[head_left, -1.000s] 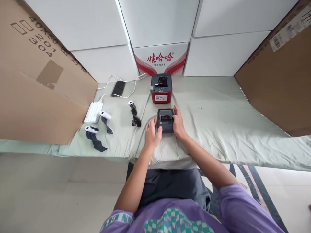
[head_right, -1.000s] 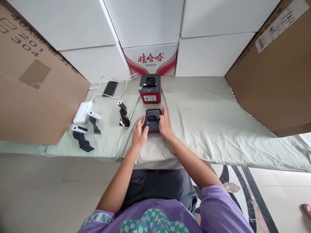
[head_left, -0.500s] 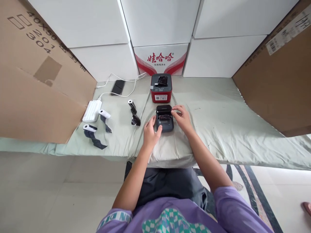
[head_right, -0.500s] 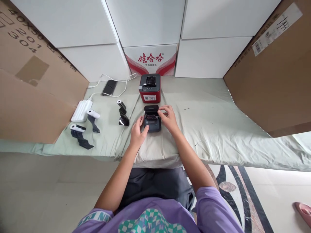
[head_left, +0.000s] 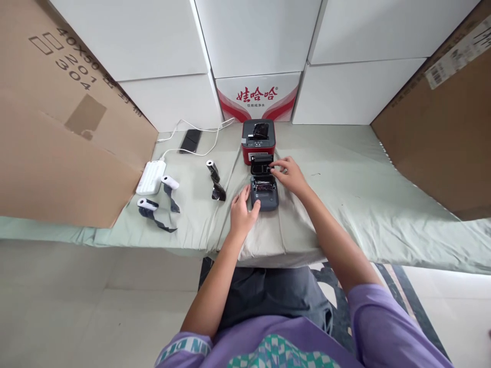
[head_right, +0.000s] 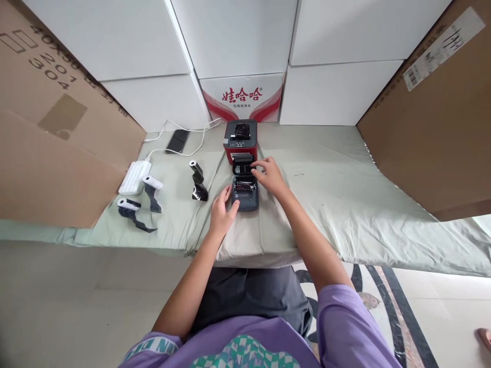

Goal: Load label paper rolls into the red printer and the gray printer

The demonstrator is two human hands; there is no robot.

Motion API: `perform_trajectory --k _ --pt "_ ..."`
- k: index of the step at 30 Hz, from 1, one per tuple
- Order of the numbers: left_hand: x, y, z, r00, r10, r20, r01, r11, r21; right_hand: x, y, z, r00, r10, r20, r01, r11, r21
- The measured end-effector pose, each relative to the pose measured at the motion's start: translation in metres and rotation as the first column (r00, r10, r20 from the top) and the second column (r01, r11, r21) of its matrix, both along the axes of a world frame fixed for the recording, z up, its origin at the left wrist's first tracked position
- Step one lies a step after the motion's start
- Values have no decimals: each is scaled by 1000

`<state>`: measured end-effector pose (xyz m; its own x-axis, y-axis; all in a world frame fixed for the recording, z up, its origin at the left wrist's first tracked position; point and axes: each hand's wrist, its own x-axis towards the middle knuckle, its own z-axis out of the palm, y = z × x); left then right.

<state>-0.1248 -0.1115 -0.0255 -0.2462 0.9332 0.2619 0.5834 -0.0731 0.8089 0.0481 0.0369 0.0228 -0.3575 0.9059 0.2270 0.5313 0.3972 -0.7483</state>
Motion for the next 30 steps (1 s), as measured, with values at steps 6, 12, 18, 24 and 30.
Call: perform_trajectory --k 6,12,18,24,30 --pt "0 0 3 1000 12 7 -12 1000 -11 -18 -18 36 830 155 537 -120 988 -99" --pt "1 1 5 1000 21 2 -21 1000 -10 -27 -13 38 814 170 556 -126 985 -117" --pt "1 0 7 1000 17 -1 -17 1000 -22 16 -23 68 978 209 0 -208 975 -73" --pt "2 2 8 1000 12 -9 -13 998 -65 -37 -41 113 960 219 -172 -203 973 107" --pt "2 4 -6 1000 6 -16 -7 998 -58 -206 -50 108 847 472 244 -494 868 38"
